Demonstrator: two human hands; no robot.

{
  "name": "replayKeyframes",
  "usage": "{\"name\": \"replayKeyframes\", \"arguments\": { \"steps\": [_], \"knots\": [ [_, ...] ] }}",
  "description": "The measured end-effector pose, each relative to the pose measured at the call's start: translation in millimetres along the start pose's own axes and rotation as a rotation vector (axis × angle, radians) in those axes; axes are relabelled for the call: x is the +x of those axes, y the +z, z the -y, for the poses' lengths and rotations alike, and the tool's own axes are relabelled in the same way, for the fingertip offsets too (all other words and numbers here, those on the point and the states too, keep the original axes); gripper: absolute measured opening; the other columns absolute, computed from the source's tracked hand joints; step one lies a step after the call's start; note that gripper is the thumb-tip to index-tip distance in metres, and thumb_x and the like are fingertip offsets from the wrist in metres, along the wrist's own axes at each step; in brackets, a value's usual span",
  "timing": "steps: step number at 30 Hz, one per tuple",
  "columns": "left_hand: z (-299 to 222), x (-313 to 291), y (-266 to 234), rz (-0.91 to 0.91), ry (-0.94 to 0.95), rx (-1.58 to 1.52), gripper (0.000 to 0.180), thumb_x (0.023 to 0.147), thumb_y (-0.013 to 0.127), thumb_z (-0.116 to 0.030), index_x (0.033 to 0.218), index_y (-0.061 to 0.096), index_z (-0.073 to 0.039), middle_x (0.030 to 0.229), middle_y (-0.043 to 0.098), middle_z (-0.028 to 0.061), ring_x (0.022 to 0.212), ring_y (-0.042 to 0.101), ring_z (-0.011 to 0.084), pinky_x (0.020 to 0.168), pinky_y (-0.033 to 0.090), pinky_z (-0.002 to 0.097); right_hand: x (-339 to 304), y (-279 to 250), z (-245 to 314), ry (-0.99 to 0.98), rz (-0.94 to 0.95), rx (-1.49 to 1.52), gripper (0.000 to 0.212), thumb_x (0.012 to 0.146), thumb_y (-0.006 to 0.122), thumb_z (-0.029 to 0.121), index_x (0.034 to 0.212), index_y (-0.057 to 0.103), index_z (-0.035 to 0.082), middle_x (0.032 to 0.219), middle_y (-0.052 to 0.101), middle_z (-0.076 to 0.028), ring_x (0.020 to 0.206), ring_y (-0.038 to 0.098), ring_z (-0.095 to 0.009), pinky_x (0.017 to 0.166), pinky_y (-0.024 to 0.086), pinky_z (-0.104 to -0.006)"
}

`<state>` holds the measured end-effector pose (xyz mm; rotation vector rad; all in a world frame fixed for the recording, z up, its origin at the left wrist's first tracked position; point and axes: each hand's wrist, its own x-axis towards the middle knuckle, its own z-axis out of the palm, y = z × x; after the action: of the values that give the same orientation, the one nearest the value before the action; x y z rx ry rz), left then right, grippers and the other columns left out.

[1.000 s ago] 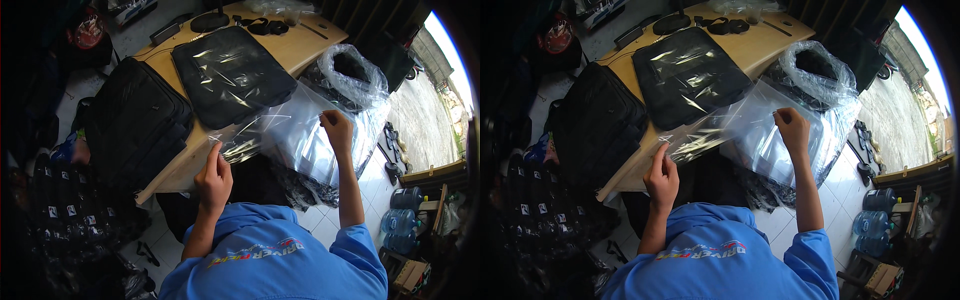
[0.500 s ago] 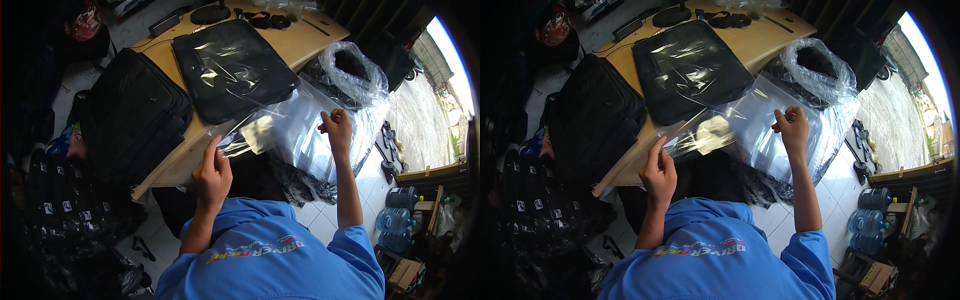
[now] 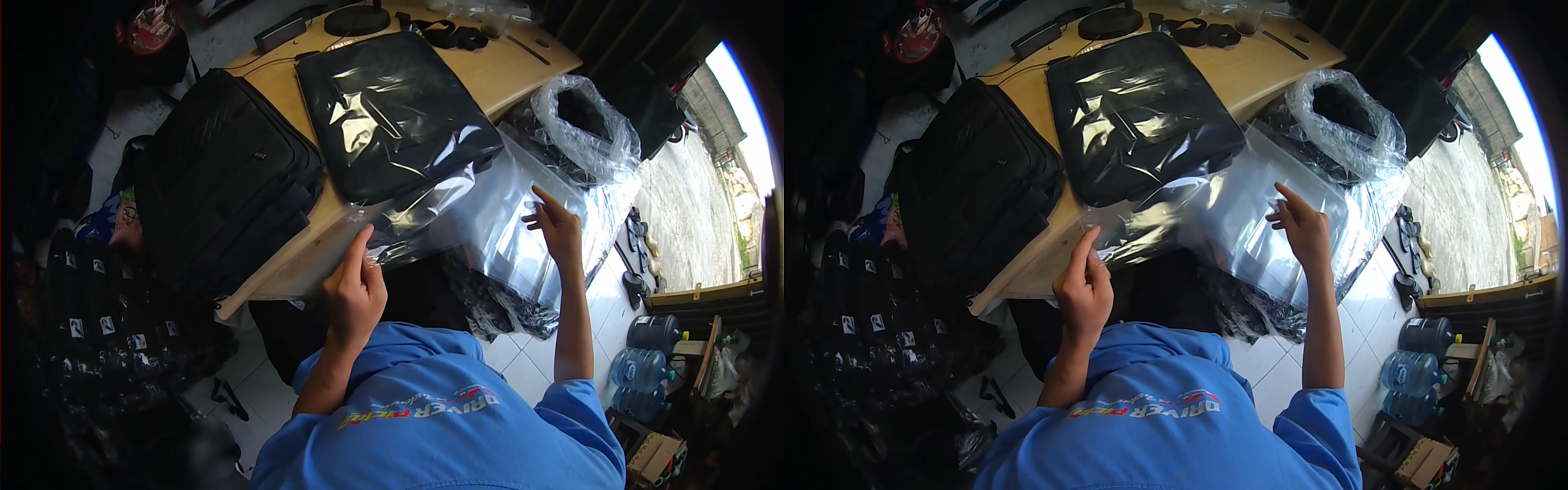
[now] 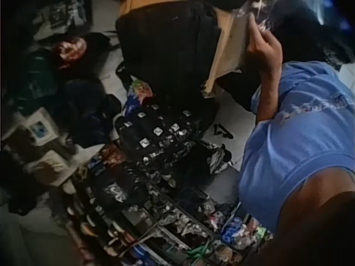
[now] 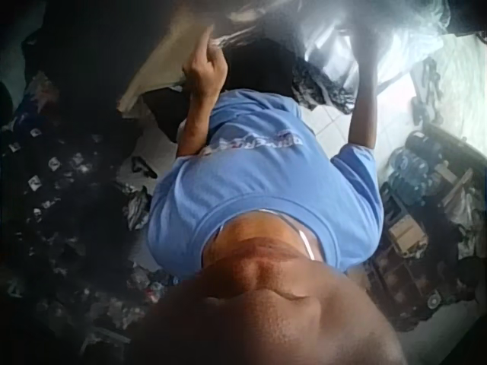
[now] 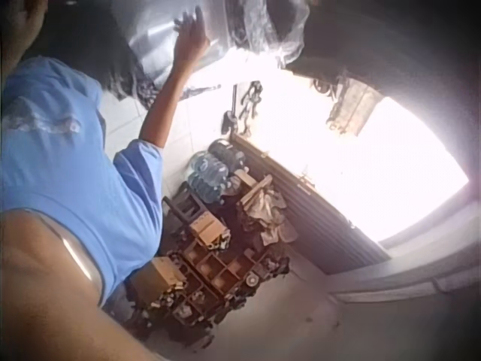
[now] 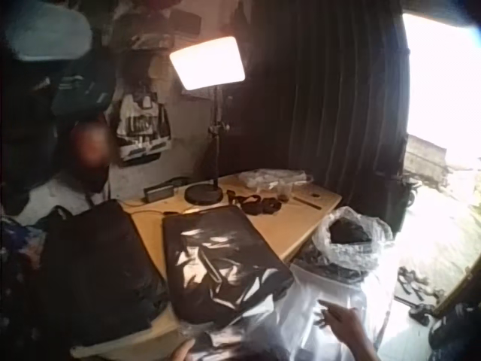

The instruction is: The person attaches a strap to a black bag and slides the bag into a plastic sleeve. They repeat these actions with another bag and its strap, placing the items on a table.

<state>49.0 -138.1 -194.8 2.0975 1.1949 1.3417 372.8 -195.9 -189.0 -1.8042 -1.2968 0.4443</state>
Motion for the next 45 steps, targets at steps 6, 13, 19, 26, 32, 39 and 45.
{"name": "replayKeyframes", "arguments": {
  "steps": [6,13,19,26,32,39,45],
  "knots": [
    [6,-5,7,0.053,0.225,0.038,0.045,0.073,0.053,0.007,0.116,0.059,-0.004,0.053,0.045,0.0048,0.039,0.046,0.0184,0.040,0.040,0.0323,-9,10,17,0.415,0.042,0.356,0.032,0.095,0.048,0.022,0.112,0.060,-0.002,0.073,0.065,-0.012,0.062,0.064,-0.014,0.055,0.050,-0.0232],
    [-3,0,7,0.003,0.293,0.239,0.037,0.069,0.066,0.000,0.105,0.065,-0.007,0.048,0.043,0.0016,0.036,0.044,0.0165,0.038,0.037,0.0284,-44,81,84,0.025,0.255,0.220,0.021,0.086,0.060,0.015,0.101,0.065,0.003,0.077,0.064,-0.010,0.059,0.059,-0.015,0.054,0.046,-0.0255],
    [-25,25,-13,-0.074,0.301,0.190,0.029,0.069,0.071,-0.005,0.098,0.068,-0.008,0.049,0.045,0.0033,0.038,0.046,0.0193,0.039,0.037,0.0303,-36,109,73,-0.513,-0.198,0.038,0.023,0.079,0.064,0.001,0.102,0.060,0.003,0.087,0.064,-0.012,0.072,0.061,-0.023,0.063,0.048,-0.0312],
    [-44,38,-3,-0.049,0.337,0.378,0.038,0.069,0.068,-0.007,0.106,0.061,-0.012,0.100,0.047,0.0068,0.094,0.047,0.0247,0.078,0.037,0.0367,-21,108,79,-0.765,-0.182,-0.101,0.025,0.071,0.064,-0.003,0.095,0.060,-0.001,0.091,0.064,-0.015,0.085,0.062,-0.030,0.073,0.049,-0.0363],
    [-51,58,26,0.123,0.483,0.371,0.031,0.070,0.062,-0.008,0.102,0.064,-0.007,0.089,0.053,0.0061,0.086,0.052,0.0230,0.072,0.043,0.0327,-19,122,71,-0.662,-0.063,-0.076,0.031,0.069,0.062,-0.003,0.100,0.061,-0.002,0.097,0.063,-0.017,0.095,0.061,-0.032,0.084,0.047,-0.0394],
    [-52,65,25,0.015,0.689,0.195,0.029,0.070,0.062,-0.003,0.099,0.060,0.002,0.085,0.055,0.0115,0.077,0.061,0.0232,0.064,0.051,0.0309,18,131,80,-0.719,-0.040,-0.478,0.047,0.078,0.056,0.015,0.124,0.051,0.005,0.127,0.052,-0.013,0.123,0.044,-0.032,0.105,0.026,-0.0512],
    [-43,57,31,0.066,0.801,0.146,0.027,0.072,0.062,-0.003,0.098,0.058,0.005,0.088,0.053,0.0120,0.078,0.060,0.0213,0.069,0.052,0.0286,36,147,68,-0.693,0.007,-0.565,0.047,0.083,0.049,0.019,0.129,0.045,0.012,0.131,0.048,-0.008,0.126,0.040,-0.027,0.102,0.022,-0.0617]
  ]
}}
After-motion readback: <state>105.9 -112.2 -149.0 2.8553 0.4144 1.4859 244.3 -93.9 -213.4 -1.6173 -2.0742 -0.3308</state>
